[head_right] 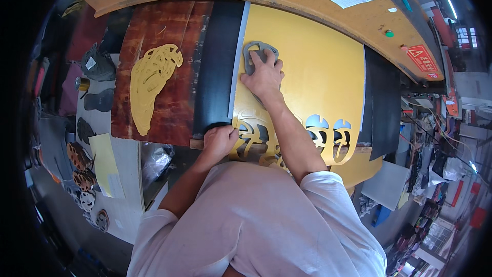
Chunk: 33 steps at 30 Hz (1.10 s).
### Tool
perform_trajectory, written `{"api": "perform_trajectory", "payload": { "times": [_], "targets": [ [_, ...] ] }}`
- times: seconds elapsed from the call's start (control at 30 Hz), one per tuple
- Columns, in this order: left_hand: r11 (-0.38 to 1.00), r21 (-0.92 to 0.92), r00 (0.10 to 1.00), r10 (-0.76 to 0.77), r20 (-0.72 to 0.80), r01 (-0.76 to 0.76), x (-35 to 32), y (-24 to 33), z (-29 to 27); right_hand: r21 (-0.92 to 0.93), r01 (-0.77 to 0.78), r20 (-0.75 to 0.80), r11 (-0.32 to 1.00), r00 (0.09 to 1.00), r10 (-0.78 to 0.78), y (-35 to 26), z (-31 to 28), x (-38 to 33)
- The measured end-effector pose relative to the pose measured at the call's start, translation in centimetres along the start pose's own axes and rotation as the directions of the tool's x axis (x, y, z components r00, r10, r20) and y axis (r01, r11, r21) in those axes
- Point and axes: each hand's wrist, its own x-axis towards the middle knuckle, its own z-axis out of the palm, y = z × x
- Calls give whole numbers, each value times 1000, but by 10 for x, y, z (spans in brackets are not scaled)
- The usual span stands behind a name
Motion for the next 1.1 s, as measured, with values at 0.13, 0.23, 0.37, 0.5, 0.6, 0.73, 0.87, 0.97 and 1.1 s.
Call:
{"api": "perform_trajectory", "payload": {
  "times": [0.13,0.23,0.37,0.5,0.6,0.73,0.87,0.97,1.1],
  "targets": [
    [983,-62,984,-173,34,174,-4,10,-9,-26,-10,22,1000,1000,10,1,0,-4],
    [952,-25,950,-304,66,306,10,17,-8,-55,-9,6,998,1000,10,1,-1,-2],
    [981,-46,968,-179,174,189,17,16,-8,-32,-4,13,999,1000,5,-1,-5,-6],
    [992,7,980,-127,151,127,2,10,-9,-85,-16,81,996,996,23,-1,-6,-21],
    [994,59,986,-97,135,90,-4,7,-5,-55,12,29,998,1000,-11,0,-6,-24],
    [1000,23,999,8,47,-9,-8,-1,-3,7,-16,31,1000,999,16,0,-5,-22],
    [962,-26,920,251,-302,-272,-15,-17,-10,-17,-45,30,999,998,46,-2,-4,-21],
    [950,13,900,300,-315,-311,-15,-27,-8,11,-29,21,1000,999,29,1,-4,-21],
    [951,116,902,310,-299,-288,-9,-32,1,-24,-64,23,998,998,64,5,-4,-18]
  ]
}}
